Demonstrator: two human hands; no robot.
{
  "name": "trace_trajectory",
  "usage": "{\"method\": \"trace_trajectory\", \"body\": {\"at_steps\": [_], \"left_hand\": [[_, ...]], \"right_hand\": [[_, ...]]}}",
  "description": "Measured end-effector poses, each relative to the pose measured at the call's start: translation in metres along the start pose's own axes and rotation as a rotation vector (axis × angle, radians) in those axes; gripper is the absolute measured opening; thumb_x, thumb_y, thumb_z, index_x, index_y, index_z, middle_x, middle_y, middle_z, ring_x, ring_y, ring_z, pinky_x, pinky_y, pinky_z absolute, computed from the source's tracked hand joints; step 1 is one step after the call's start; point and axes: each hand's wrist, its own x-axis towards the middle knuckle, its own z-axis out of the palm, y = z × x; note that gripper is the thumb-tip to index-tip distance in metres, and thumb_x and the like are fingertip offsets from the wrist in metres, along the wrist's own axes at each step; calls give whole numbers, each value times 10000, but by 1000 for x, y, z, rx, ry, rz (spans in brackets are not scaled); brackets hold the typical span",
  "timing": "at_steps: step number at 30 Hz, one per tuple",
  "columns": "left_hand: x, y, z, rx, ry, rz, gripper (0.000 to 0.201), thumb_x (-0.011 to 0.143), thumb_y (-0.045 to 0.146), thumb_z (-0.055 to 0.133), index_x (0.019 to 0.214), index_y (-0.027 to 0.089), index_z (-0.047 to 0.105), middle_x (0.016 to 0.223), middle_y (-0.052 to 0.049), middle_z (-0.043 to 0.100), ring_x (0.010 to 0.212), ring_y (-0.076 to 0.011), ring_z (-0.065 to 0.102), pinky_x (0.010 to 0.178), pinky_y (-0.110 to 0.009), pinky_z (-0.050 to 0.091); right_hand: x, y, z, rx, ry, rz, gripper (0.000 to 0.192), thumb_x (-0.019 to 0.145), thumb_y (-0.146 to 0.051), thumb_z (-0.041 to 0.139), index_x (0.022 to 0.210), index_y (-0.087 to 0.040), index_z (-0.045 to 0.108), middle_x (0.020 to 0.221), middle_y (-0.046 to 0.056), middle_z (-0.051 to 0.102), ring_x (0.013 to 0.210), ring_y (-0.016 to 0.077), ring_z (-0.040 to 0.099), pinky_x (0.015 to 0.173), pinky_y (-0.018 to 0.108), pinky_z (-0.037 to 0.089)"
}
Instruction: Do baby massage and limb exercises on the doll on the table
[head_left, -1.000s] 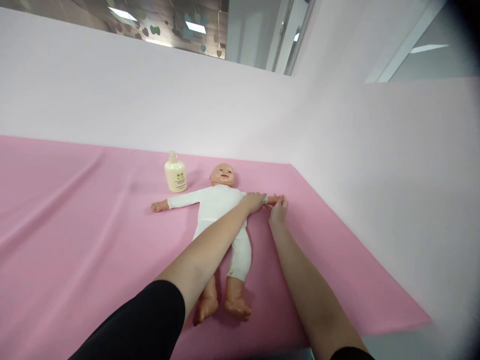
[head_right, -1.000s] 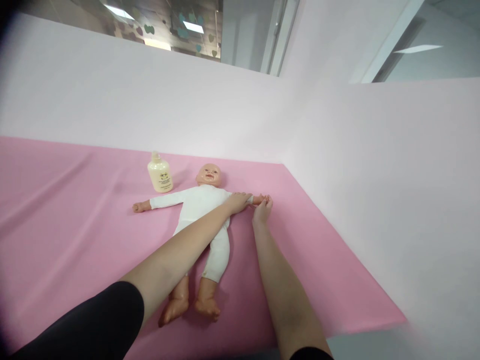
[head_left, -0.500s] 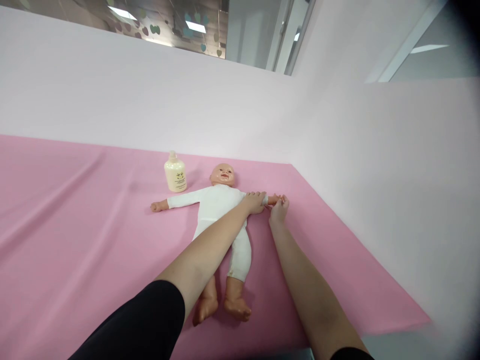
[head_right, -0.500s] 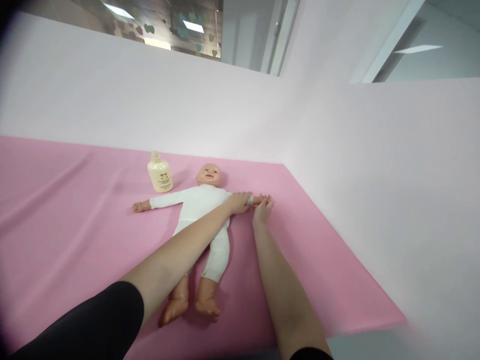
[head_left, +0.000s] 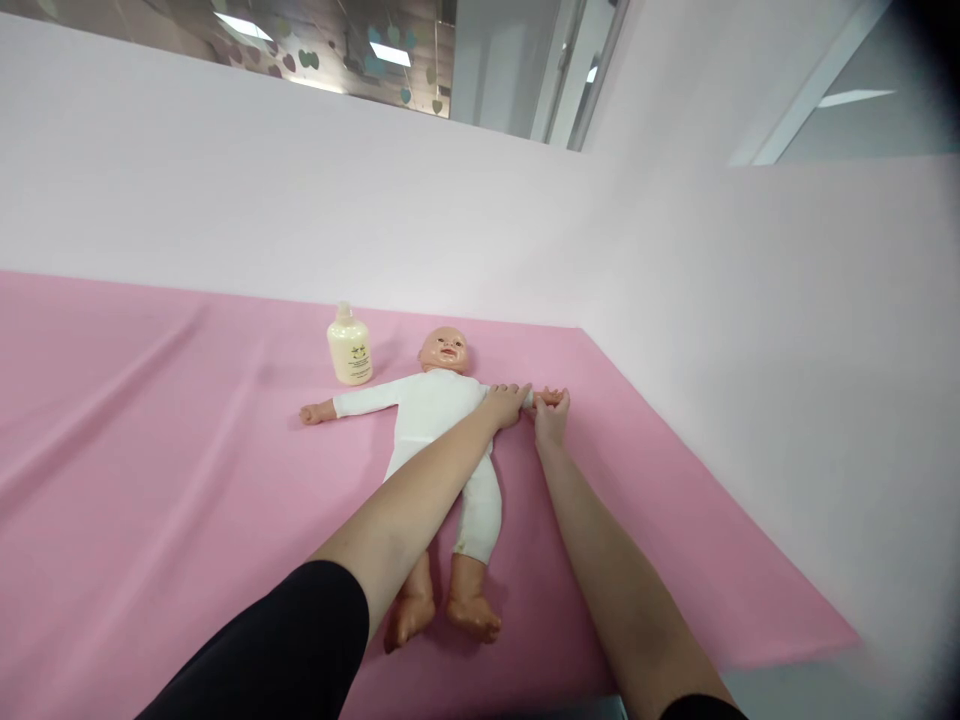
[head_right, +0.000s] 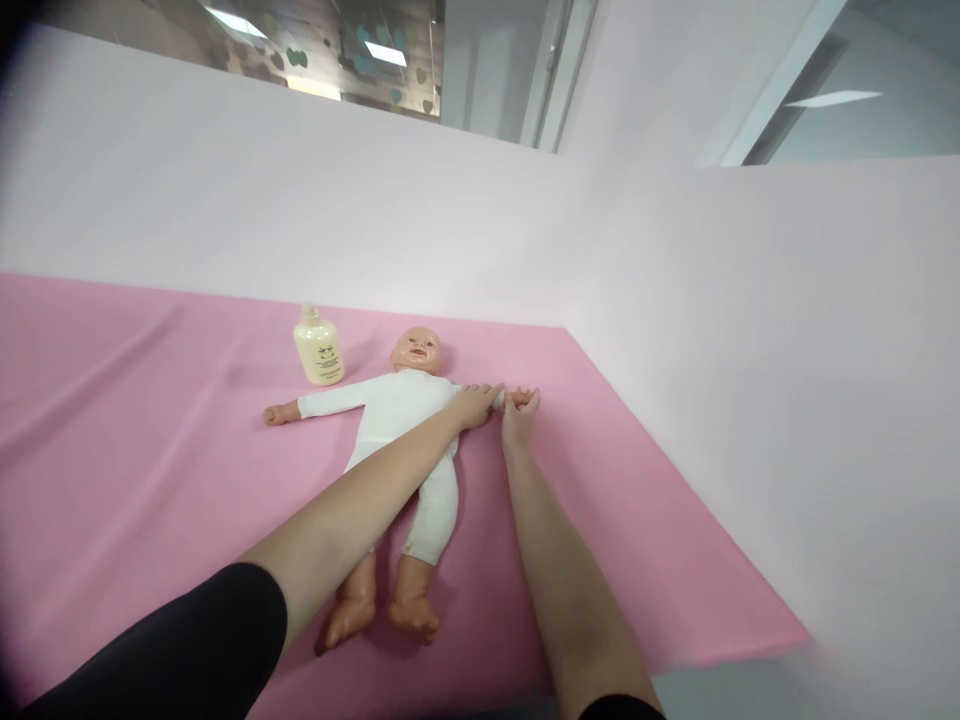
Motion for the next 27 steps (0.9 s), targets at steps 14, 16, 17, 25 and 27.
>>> {"method": "trace_trajectory", "body": {"at_steps": [14,16,17,25,27], "left_hand": [[2,-2,2,11,-9,15,510,918,241,377,1419,166,314,1328,-127,520,1155,-260,530,950,-383,367],[3,-2,2,12,-9,16,497,926,249,368,1414,169,323,1326,-126,522,1156,-256,531,949,-378,368],[3,-2,2,13,-9,15,490,930,254,363,1412,173,326,1322,-126,524,1155,-256,532,948,-378,369],[3,-2,3,28,-8,11,455,942,295,366,1391,224,354,1267,-116,549,1121,-258,548,923,-375,379],[2,-1,2,28,-10,7,445,938,297,378,1378,234,365,1266,-109,550,1120,-247,548,923,-366,377]], "right_hand": [[-6,1,0,-601,-139,-183,623,752,-190,414,1370,-125,383,1441,170,332,1400,271,252,1125,454,267],[-7,3,0,-641,-156,-234,624,761,-190,408,1381,-133,370,1424,168,355,1397,266,260,1124,457,265],[-7,2,1,-654,-158,-243,628,761,-185,404,1385,-129,362,1425,171,351,1400,267,253,1125,461,259],[-20,-12,9,-695,-223,-152,579,751,-117,351,1320,-24,405,1499,235,196,1435,347,36,1120,586,133],[-21,-14,9,-690,-242,-177,575,747,-112,348,1312,-32,413,1493,232,222,1433,351,36,1112,607,123]]}}
